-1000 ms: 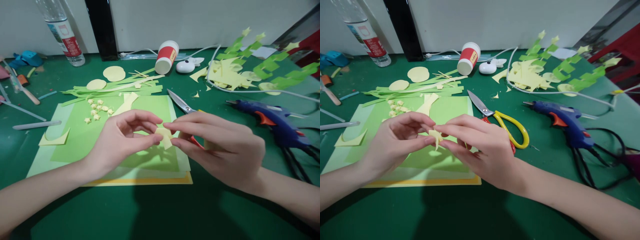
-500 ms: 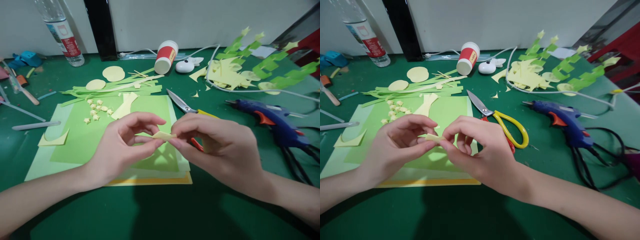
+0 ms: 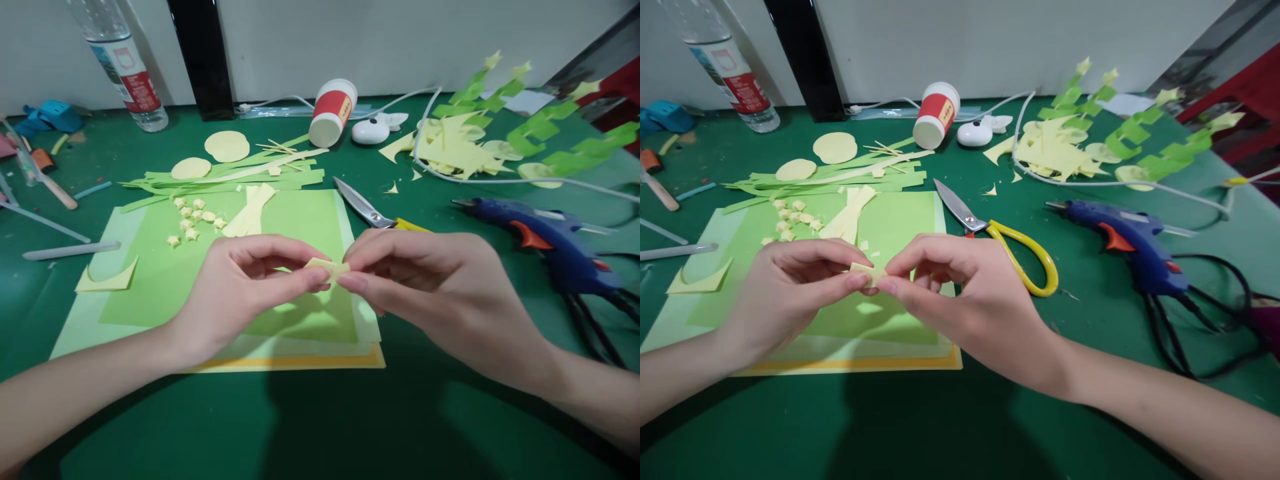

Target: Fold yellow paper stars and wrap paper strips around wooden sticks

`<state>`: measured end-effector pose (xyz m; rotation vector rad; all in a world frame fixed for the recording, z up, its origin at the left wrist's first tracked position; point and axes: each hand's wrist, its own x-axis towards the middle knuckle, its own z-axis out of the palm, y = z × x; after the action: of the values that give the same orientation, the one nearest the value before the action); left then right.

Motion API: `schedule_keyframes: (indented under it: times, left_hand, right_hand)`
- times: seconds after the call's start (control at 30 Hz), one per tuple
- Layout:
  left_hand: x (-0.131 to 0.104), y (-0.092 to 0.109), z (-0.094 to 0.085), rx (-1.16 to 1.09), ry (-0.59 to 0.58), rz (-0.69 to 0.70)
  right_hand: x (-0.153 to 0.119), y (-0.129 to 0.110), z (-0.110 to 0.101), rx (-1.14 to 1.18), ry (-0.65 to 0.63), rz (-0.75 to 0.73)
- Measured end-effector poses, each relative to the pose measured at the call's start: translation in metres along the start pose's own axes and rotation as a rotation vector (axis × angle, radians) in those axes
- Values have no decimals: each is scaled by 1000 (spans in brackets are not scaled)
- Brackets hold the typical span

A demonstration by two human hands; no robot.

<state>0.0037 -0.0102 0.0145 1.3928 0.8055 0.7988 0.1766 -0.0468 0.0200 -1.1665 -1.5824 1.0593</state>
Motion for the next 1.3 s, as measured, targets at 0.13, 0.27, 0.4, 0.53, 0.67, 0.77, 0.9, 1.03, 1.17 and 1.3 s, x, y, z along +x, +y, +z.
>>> schedule_keyframes:
  times: [0.13,0.27,0.4,0.53,0.67,0.77,0.9,1.03,1.17,1.3]
  left_hand:
    - [-2,1,0,-11,4,-29]
    - [-1,2,1,4,-55,-89]
    - [4,1,2,52,-174,-205]
    - [8,-7,0,165,-368,-276]
    - [8,-13,-3,166,-440,-291]
    - [8,-15,-5,137,-456,-270]
    - [8,-20,-5,130,-466,-236]
    - [8,-27,-5,129,-375,-207]
    - [10,-29,-5,140,-276,-178]
    - [10,-30,-6,123,-258,-176]
  right_hand:
    - [-2,0,-1,45,-38,90]
    - [-2,-2,-3,25,-73,141]
    - [4,0,-6,-12,-164,258]
    - [10,7,-8,-11,-267,350]
    - [13,13,-10,16,-293,384]
    - [13,15,-10,73,-302,399]
    - [14,19,-8,123,-344,432]
    - [18,17,-10,-31,-349,351]
    - [11,14,-19,-922,-229,210]
    - [-11,28,-29,-1267,-54,345]
